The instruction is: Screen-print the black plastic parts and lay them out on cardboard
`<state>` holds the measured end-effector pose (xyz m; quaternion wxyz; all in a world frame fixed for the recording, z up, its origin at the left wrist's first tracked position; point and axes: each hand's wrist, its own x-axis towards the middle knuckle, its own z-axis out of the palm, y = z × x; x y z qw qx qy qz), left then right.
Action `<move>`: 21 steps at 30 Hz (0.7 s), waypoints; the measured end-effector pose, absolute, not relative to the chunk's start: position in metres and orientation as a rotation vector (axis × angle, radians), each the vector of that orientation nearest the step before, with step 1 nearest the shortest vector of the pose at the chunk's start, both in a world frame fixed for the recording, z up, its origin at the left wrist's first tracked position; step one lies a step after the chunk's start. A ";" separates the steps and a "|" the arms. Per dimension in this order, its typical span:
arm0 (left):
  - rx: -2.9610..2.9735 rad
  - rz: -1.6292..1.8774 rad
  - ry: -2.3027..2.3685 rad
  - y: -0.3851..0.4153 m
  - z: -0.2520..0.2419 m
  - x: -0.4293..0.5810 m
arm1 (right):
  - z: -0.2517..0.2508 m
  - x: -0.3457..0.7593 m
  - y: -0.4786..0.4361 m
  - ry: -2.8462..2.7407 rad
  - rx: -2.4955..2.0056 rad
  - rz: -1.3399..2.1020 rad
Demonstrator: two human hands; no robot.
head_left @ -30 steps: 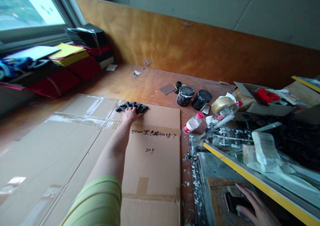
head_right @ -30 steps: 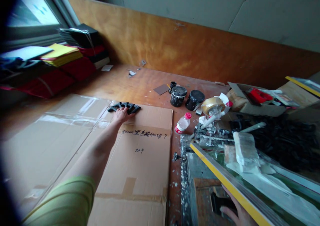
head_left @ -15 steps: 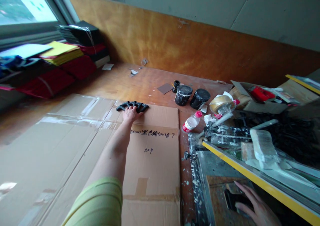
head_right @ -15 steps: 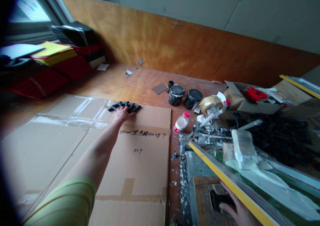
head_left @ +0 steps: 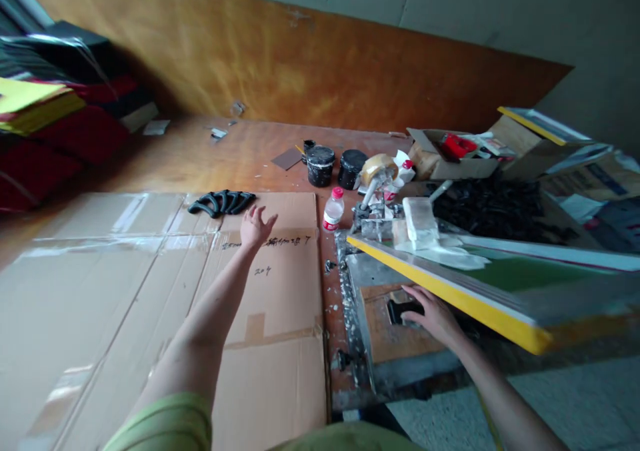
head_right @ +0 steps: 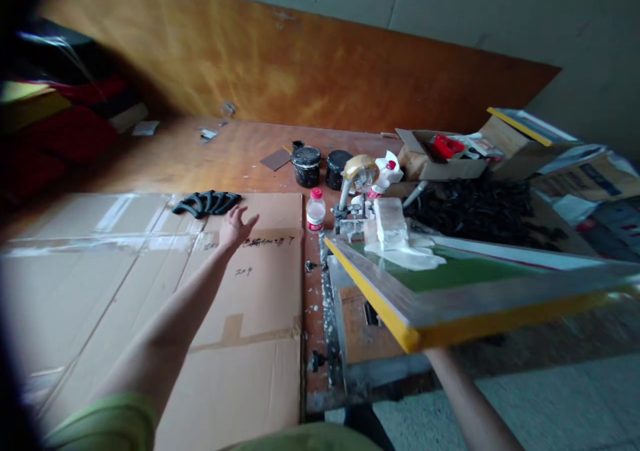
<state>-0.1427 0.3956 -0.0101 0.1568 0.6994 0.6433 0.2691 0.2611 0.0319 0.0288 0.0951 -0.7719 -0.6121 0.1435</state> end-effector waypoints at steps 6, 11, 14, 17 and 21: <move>1.531 1.146 1.398 0.272 0.071 -0.070 | 0.030 0.284 0.035 -1.982 -1.924 0.694; 1.299 1.314 1.053 0.184 0.150 -0.013 | 0.024 0.261 0.033 -2.352 -1.576 0.391; 1.266 1.374 0.943 0.153 0.180 0.017 | 0.015 0.246 0.023 -2.601 -1.297 0.358; 1.247 1.395 0.970 0.129 0.187 0.031 | 0.017 0.257 0.014 -2.685 -1.075 0.325; 1.138 1.291 1.102 0.088 0.164 0.019 | 0.042 0.320 0.020 -2.333 -1.250 -0.122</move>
